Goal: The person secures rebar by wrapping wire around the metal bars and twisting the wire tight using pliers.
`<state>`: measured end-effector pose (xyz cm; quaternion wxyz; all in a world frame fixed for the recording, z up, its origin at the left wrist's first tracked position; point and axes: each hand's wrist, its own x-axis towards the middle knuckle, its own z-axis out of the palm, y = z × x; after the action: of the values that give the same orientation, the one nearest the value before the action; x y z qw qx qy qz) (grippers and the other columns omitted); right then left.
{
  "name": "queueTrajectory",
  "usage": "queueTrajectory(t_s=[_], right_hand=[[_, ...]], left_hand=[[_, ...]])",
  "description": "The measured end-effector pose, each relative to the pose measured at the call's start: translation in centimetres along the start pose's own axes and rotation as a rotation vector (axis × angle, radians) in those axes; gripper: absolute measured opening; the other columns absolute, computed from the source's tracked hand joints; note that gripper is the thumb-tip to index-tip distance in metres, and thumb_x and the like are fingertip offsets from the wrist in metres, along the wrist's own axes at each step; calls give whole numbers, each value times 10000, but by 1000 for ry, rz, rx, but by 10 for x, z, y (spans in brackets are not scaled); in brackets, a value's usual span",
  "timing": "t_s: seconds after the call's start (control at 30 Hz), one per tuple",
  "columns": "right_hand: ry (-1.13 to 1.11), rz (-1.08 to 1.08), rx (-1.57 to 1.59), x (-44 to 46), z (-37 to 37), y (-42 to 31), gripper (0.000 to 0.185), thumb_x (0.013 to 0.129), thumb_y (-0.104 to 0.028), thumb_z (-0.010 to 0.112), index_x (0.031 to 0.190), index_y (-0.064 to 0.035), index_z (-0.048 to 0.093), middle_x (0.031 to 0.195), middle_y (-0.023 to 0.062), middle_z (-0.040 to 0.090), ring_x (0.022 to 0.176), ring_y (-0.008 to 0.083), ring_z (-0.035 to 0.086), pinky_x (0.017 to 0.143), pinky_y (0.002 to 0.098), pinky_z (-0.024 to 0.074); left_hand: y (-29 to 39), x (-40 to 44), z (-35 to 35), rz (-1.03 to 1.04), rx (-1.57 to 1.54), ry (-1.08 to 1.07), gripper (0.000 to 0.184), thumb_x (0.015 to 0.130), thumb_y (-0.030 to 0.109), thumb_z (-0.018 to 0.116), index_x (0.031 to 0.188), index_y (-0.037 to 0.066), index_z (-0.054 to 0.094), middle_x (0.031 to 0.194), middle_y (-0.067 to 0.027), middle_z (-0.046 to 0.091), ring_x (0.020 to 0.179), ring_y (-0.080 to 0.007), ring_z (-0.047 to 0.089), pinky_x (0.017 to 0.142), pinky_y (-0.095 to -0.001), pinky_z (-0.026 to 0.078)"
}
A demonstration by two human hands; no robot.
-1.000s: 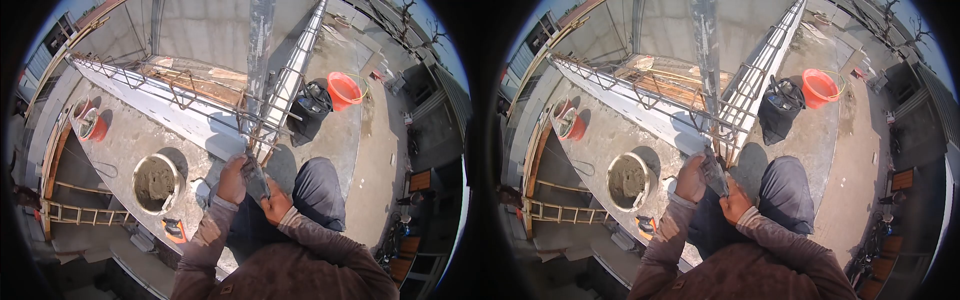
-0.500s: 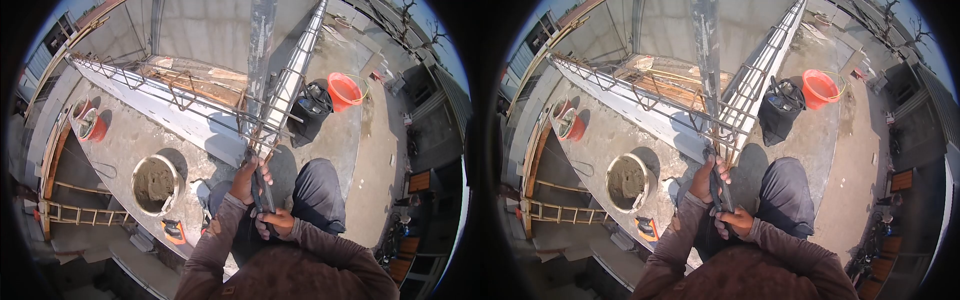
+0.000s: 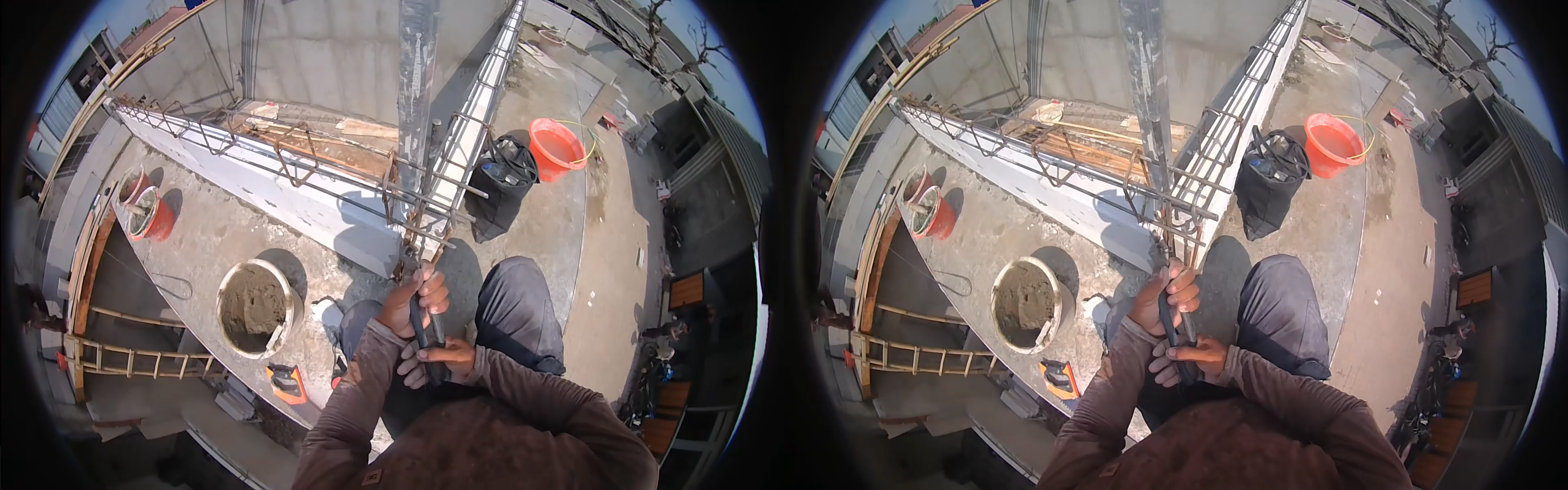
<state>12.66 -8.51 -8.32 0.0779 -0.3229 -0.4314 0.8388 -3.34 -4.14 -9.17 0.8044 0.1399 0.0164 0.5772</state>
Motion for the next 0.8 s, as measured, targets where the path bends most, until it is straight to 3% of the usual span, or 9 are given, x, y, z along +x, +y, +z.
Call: queueTrajectory(t_s=[0.1,0.17,0.2,0.27,0.43,0.5,0.57,0.63,0.8], right_hand=[[-238,78,502,10,-4,23,212,975,-259,566,953,-49,587,796,38,590,666,143,579,615,376,470],[210,43,127,11,-8,31,223,948,-241,603,966,-21,568,769,64,594,675,162,590,578,390,455],[481,22,-511,10,-10,30,259,920,-214,631,1009,8,532,761,110,614,693,195,613,593,383,472],[583,-116,-629,3,8,33,298,910,-212,640,1042,26,516,785,135,622,702,209,618,618,376,482],[469,-354,-715,-19,19,-14,332,907,-196,638,1105,33,500,864,154,646,730,244,640,665,392,515],[-34,96,389,-19,17,-24,275,915,-180,625,1099,-3,523,882,124,637,717,222,629,628,391,512],[-180,79,556,-15,13,-20,213,928,-189,609,1074,-47,545,810,81,619,650,183,600,559,352,492],[72,134,319,-26,9,-21,186,942,-213,584,1012,-46,541,698,48,585,563,163,567,507,333,468],[747,-231,-1034,-36,0,-21,327,919,-300,624,948,-3,489,569,75,519,502,230,542,526,395,473]], left_hand=[[3,-3,6,-56,-91,-61,275,976,368,588,1035,111,512,843,34,473,713,-74,452,653,-267,399],[0,-7,30,41,402,537,328,965,383,608,1062,83,515,888,25,503,760,-75,482,654,-280,428],[-3,-4,40,39,404,537,328,965,383,608,1062,83,515,888,25,503,760,-75,482,654,-280,428],[-15,-1,55,192,752,736,340,914,334,692,1046,75,515,882,9,499,756,-74,489,645,-284,439],[-5,-3,19,40,500,550,340,954,375,627,1062,77,504,854,17,481,741,-72,470,644,-280,424],[-4,-9,7,-33,-116,101,390,961,445,593,1075,86,491,841,25,475,728,-70,458,643,-289,421],[-5,-5,8,-35,-264,-24,443,954,487,579,1123,88,486,895,3,509,776,-100,507,689,-302,448],[-10,-7,38,26,114,428,445,957,484,576,1165,96,507,945,-2,549,820,-138,562,785,-328,492],[-34,11,61,133,610,698,368,971,402,590,1141,84,520,878,0,528,790,-129,538,781,-320,481]])
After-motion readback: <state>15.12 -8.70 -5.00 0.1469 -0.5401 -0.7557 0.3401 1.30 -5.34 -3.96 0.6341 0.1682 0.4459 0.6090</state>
